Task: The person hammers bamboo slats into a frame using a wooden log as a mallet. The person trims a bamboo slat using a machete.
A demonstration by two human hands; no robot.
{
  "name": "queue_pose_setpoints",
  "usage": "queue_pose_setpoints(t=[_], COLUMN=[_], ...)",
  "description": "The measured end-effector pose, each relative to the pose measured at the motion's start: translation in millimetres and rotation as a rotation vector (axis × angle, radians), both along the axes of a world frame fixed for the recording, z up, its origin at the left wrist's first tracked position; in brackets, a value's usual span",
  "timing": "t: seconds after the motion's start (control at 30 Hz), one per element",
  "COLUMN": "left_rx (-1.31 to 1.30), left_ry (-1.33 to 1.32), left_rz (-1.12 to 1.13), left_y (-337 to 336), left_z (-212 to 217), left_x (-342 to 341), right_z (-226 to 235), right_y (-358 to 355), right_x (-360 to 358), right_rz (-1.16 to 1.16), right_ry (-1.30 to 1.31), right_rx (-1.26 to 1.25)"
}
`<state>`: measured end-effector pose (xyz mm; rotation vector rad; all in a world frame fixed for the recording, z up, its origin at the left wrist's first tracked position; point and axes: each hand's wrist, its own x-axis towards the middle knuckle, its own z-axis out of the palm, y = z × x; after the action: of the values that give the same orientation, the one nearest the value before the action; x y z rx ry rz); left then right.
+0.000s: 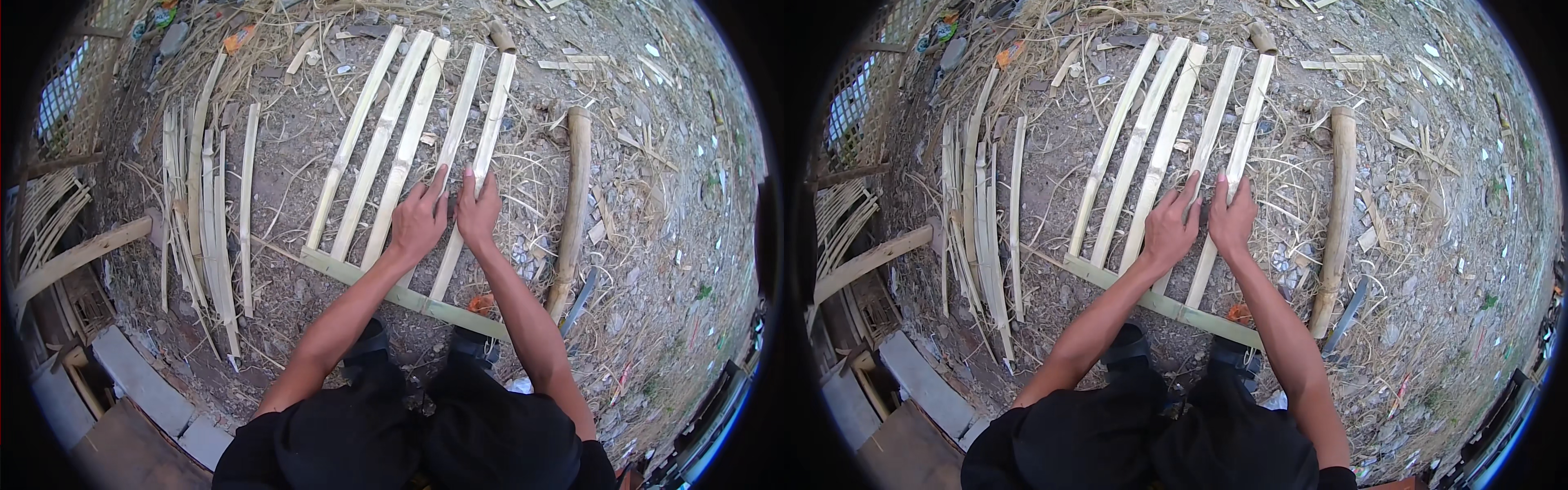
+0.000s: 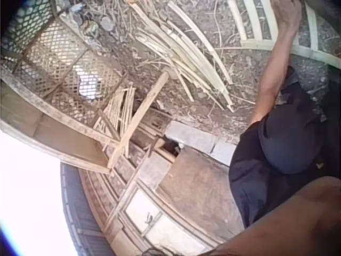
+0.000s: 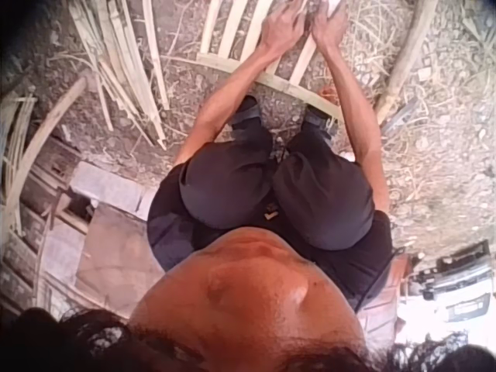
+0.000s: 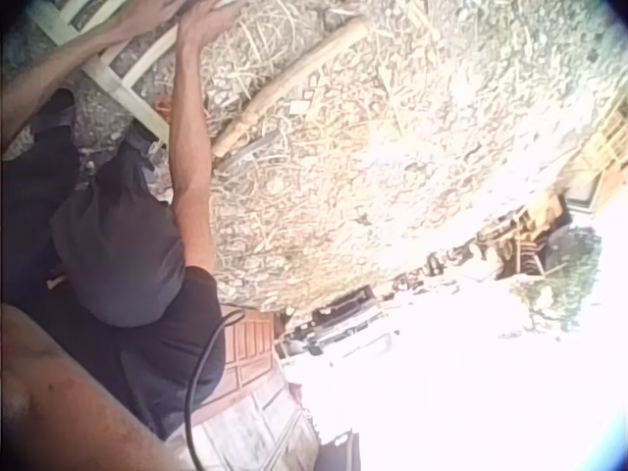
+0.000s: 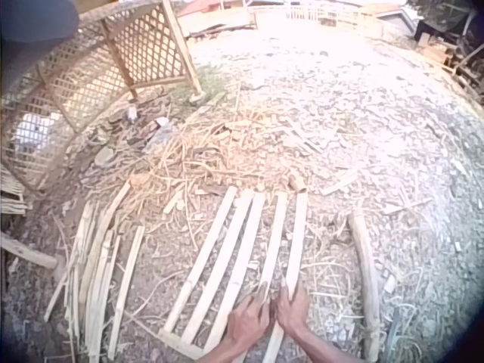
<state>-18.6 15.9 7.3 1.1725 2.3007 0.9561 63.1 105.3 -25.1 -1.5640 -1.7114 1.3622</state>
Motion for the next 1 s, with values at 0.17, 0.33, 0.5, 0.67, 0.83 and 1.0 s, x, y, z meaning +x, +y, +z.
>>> queue_pose_setpoints(t=[0.17, 0.33, 0.5, 0.67, 0.83, 1.0], left_rx=[-0.076, 0.066, 0.015, -0.157, -0.112, -0.001], left_ry=[0.165, 0.319, 0.602, 0.630, 0.586, 0.543], left_rz=[0.026, 0.072, -0.047, -0.086, -0.026, -0.013], left_y=[0, 23, 48, 71, 73, 68], left_z=[27, 12, -1, -14, -24, -29], left_x=[-13, -65, -95, -87, -86, -87], right_z=[6, -1, 1, 4, 0, -1], right_y=[0, 0, -2, 0, -1, 0], right_x=[1, 0, 1, -1, 0, 1], right_rz=[-0.004, -0.014, -0.012, -0.003, -0.003, 0.013], right_ry=[0.013, 0.045, 0.057, 0.040, 0.036, 0.024], right_rx=[0.040, 0.025, -0.013, -0.021, -0.015, -0.002])
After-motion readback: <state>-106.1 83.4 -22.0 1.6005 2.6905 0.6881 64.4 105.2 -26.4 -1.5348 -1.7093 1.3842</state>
